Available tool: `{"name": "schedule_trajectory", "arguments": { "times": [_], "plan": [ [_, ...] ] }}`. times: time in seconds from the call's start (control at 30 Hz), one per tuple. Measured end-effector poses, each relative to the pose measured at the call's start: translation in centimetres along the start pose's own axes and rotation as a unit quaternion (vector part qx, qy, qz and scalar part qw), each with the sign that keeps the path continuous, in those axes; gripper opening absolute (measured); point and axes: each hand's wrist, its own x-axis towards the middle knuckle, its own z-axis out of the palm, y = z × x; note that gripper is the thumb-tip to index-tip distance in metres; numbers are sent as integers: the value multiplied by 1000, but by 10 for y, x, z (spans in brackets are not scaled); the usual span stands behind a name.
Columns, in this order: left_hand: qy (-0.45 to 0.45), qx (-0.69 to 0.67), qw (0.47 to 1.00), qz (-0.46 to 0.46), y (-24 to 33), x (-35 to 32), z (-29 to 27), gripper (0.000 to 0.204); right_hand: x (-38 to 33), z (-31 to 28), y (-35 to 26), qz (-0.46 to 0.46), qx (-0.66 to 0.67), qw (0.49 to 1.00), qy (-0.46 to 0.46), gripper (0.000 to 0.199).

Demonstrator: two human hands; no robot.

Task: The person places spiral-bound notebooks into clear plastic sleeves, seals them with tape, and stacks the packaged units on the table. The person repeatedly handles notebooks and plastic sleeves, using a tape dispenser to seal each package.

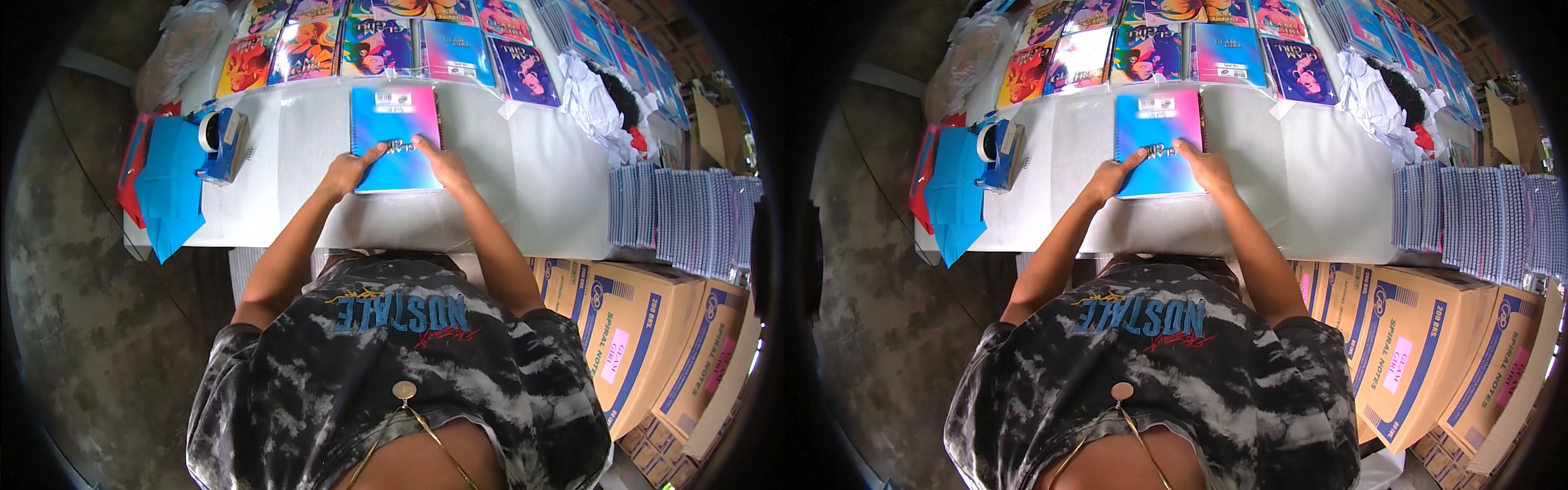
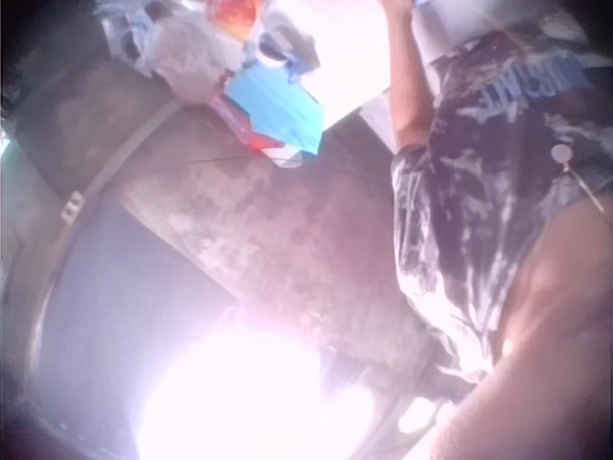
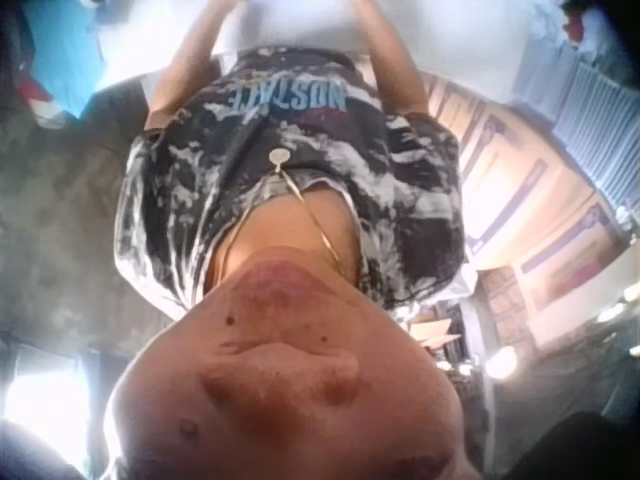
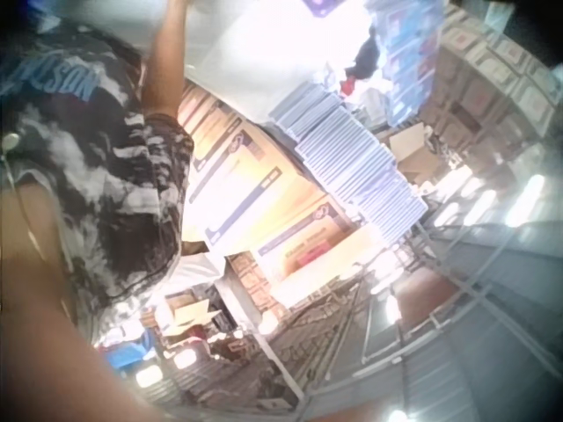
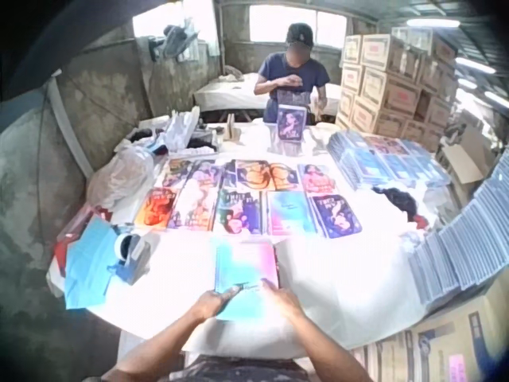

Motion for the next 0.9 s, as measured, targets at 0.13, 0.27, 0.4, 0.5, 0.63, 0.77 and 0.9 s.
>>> {"name": "schedule_trajectory", "arguments": {
  "times": [0.13,0.27,0.4,0.5,0.63,0.77,0.9],
  "plan": [
    [-59,-13,998,-23,-13,7,-9,72,-14,28,5,-44,4,996,79,90],
    [-73,-19,996,-41,3,2,-9,72,-14,18,-1,20,3,999,29,93],
    [-24,32,998,-44,-1,-2,-10,72,-13,9,-5,56,-38,997,-37,93],
    [11,163,986,-33,5,0,-12,85,-2,12,-4,32,17,999,-37,90],
    [155,392,904,-76,34,-28,-22,85,-30,-23,-22,77,-201,976,26,74],
    [401,329,854,29,-40,2,-43,54,-24,-31,83,-53,-358,798,481,43],
    [465,371,800,74,-75,12,-16,43,-31,-14,94,-95,-323,824,456,34]
  ]
}}
